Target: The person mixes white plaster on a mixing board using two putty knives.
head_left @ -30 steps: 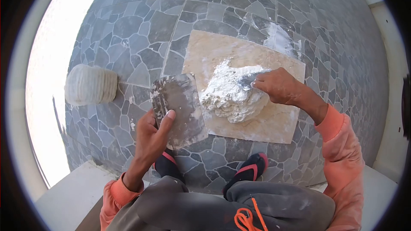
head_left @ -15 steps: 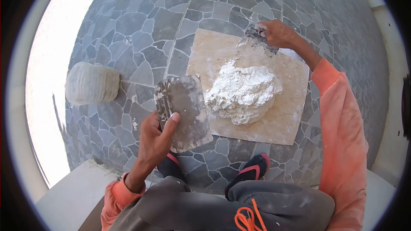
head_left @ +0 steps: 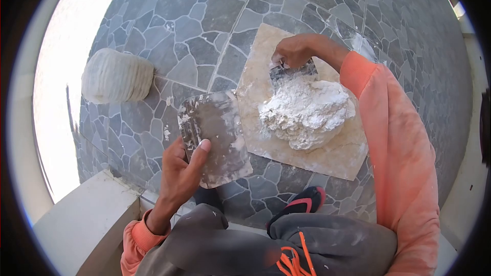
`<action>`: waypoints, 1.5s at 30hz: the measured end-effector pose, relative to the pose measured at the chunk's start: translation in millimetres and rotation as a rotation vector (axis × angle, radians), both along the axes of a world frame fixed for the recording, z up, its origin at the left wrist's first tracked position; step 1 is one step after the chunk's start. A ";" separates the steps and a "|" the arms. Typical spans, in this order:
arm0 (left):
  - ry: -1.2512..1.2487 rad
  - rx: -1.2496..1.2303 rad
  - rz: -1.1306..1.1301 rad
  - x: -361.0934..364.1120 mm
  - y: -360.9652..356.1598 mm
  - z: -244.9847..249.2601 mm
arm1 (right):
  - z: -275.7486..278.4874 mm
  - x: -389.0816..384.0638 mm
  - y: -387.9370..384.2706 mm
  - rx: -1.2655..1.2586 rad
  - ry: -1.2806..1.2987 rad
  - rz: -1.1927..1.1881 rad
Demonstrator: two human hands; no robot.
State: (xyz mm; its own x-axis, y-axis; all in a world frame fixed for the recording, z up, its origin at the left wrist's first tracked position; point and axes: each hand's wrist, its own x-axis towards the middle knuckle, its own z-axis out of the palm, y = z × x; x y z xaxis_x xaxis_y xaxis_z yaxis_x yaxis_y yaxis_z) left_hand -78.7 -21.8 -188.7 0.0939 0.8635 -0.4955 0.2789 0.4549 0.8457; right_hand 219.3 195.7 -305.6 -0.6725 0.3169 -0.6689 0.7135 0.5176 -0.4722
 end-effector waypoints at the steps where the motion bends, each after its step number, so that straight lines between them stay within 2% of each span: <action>1: -0.004 0.002 -0.001 1.1 -0.4 -0.3 | 3.8 5.4 -0.1 -0.042 0.039 -0.006; 2: -0.011 0.005 -0.004 1.4 -0.9 0.4 | 7.7 8.2 -1.0 -0.083 0.075 -0.012; 5: 0.029 0.017 -0.046 8.2 2.0 3.7 | 19.1 16.4 -14.1 -0.036 -0.071 0.088; 12: 0.010 0.082 -0.070 19.5 2.4 6.4 | 59.2 39.4 -91.1 0.182 -0.043 0.049; 15: 0.034 0.094 -0.088 16.3 2.0 4.9 | 63.7 51.3 -127.2 0.285 -0.111 0.129; 18: -0.014 0.123 -0.077 15.7 2.0 3.5 | 60.4 64.3 -153.7 0.421 -0.017 0.148; 19: -0.039 0.135 -0.067 17.2 2.0 3.2 | 65.7 67.2 -158.8 0.439 -0.049 0.219; 22: -0.061 0.143 -0.060 15.8 3.3 4.2 | 68.3 83.7 -173.1 0.553 0.139 0.225; 26: -0.060 0.143 -0.053 5.6 3.2 1.4 | 99.1 83.4 -161.7 0.533 0.108 0.188; 29: -0.063 0.132 -0.029 2.1 3.6 6.1 | 116.4 64.0 -121.5 0.454 0.007 0.094; 32: -0.045 0.114 -0.023 -5.2 2.5 5.5 | 99.1 32.3 -78.0 0.435 0.056 0.017; 34: -0.087 0.109 0.022 -6.3 -0.1 8.9 | 96.0 -13.0 -52.7 0.305 -0.044 -0.014; 37: -0.068 0.104 0.056 -19.0 -7.4 15.0 | 55.4 -65.1 -24.9 0.286 0.067 0.077; 40: -0.032 0.114 0.090 -31.1 -16.2 19.1 | 20.5 -118.6 -21.5 0.175 0.075 0.265; 42: -0.035 0.105 0.131 -35.0 -23.2 21.4 | -8.9 -148.7 -37.9 0.120 0.022 0.353; 44: -0.059 0.094 0.186 -39.5 -29.9 23.3 | -9.3 -167.4 -59.2 0.117 -0.086 0.481; 45: -0.055 0.106 0.199 -40.3 -31.9 23.6 | -11.5 -161.2 -69.9 0.092 -0.025 0.474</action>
State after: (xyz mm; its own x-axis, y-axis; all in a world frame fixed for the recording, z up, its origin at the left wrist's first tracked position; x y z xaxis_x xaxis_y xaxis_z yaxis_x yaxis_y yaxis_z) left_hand -118.9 -53.7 -165.1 -0.0588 0.9147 -0.3999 0.1450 0.4042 0.9031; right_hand 58.0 125.8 -317.1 -0.7413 0.0380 -0.6701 0.3995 0.8272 -0.3951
